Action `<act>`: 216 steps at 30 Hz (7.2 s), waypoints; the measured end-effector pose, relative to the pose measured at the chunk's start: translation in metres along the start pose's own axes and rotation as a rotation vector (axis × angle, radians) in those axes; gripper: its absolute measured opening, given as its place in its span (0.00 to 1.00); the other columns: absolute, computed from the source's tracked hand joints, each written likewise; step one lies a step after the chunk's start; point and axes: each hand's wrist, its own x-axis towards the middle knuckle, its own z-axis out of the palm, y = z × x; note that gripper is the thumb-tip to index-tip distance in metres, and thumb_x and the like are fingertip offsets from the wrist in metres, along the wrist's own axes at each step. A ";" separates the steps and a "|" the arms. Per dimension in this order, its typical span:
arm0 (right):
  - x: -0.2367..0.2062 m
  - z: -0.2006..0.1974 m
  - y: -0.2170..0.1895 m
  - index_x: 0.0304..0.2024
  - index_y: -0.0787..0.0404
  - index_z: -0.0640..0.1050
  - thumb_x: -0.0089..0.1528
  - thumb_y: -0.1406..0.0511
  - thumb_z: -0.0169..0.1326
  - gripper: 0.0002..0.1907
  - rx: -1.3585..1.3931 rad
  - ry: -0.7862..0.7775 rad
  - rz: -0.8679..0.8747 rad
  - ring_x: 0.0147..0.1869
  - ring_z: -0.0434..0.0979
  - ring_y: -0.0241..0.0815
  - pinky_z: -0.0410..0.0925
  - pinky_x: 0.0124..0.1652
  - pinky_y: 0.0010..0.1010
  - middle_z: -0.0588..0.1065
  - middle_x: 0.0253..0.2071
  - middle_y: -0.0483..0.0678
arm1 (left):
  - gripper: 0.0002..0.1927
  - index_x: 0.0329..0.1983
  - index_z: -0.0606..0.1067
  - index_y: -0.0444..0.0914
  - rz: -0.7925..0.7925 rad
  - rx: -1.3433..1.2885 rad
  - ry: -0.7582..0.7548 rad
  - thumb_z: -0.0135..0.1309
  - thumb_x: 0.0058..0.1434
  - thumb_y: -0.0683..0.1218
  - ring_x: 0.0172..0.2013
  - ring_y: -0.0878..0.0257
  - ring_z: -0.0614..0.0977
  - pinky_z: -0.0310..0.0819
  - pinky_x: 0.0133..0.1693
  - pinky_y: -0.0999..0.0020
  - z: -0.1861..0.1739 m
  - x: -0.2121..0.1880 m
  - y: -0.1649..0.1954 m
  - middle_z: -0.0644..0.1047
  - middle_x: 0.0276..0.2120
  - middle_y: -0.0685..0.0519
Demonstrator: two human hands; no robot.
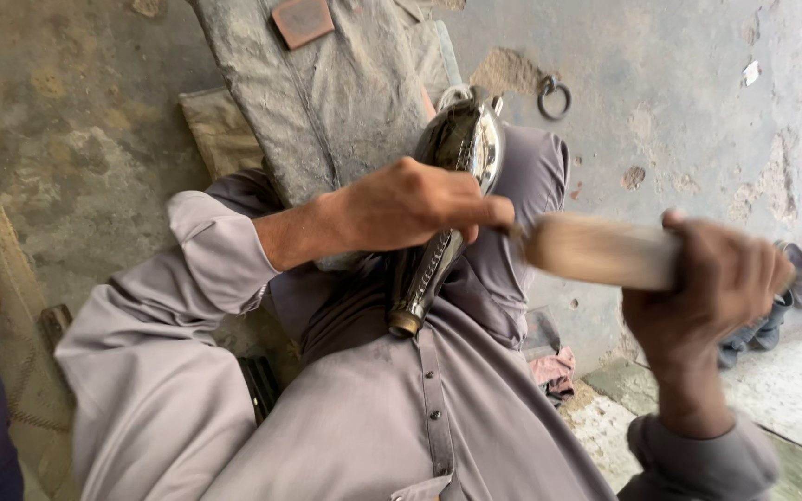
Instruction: The person sits on the floor and uses a wooden mallet to repeatedly strike a small metal punch held against a silver metal vessel. They methodically create a pattern of indentations along the side of the vessel.
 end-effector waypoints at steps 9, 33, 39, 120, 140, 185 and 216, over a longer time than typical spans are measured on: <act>0.112 -0.044 -0.014 0.56 0.64 0.75 0.65 0.72 0.60 0.16 0.110 -0.449 -0.051 0.37 0.79 0.45 0.70 0.36 0.34 0.79 0.41 0.56 | 0.19 0.61 0.67 0.45 -0.427 -0.101 0.363 0.56 0.71 0.52 0.37 0.62 0.86 0.83 0.35 0.70 0.008 -0.022 0.028 0.81 0.40 0.54; 0.082 0.003 0.004 0.54 0.50 0.79 0.68 0.68 0.57 0.12 -0.215 -0.758 -0.019 0.24 0.72 0.40 0.63 0.30 0.34 0.77 0.28 0.47 | 0.20 0.58 0.67 0.42 -0.542 -0.040 0.313 0.57 0.70 0.54 0.33 0.61 0.85 0.81 0.30 0.64 0.009 -0.014 0.040 0.80 0.37 0.53; 0.084 -0.027 0.011 0.52 0.54 0.73 0.65 0.65 0.55 0.13 0.624 -0.401 0.299 0.34 0.75 0.31 0.67 0.35 0.29 0.76 0.38 0.42 | 0.18 0.59 0.66 0.43 -0.479 -0.051 0.266 0.54 0.73 0.53 0.32 0.65 0.84 0.83 0.30 0.73 0.013 -0.014 0.034 0.79 0.36 0.55; 0.083 -0.035 -0.016 0.50 0.60 0.80 0.59 0.73 0.64 0.16 -0.085 -0.321 -0.092 0.28 0.78 0.47 0.72 0.32 0.44 0.81 0.31 0.50 | 0.20 0.60 0.69 0.42 -0.474 0.001 0.183 0.57 0.70 0.51 0.33 0.61 0.84 0.84 0.35 0.64 0.009 -0.014 0.046 0.78 0.34 0.53; -0.044 0.007 -0.035 0.48 0.63 0.74 0.58 0.71 0.66 0.18 0.466 0.014 0.257 0.49 0.77 0.51 0.67 0.50 0.44 0.77 0.42 0.55 | 0.11 0.51 0.71 0.48 -0.033 0.118 -0.124 0.55 0.68 0.42 0.24 0.68 0.76 0.78 0.25 0.72 -0.018 0.006 0.037 0.68 0.26 0.58; 0.143 -0.019 -0.016 0.46 0.63 0.76 0.54 0.70 0.60 0.17 0.223 -0.516 -0.097 0.30 0.77 0.44 0.71 0.33 0.41 0.76 0.30 0.49 | 0.21 0.59 0.69 0.42 -0.679 -0.084 0.368 0.63 0.67 0.45 0.39 0.60 0.86 0.83 0.37 0.66 0.012 -0.029 0.057 0.81 0.40 0.52; 0.099 -0.012 -0.008 0.42 0.57 0.77 0.63 0.70 0.64 0.09 0.019 -0.446 -0.127 0.28 0.70 0.39 0.65 0.37 0.37 0.73 0.27 0.45 | 0.18 0.58 0.68 0.43 -0.534 -0.043 0.250 0.58 0.70 0.50 0.34 0.61 0.85 0.84 0.36 0.65 0.013 -0.023 0.054 0.79 0.36 0.53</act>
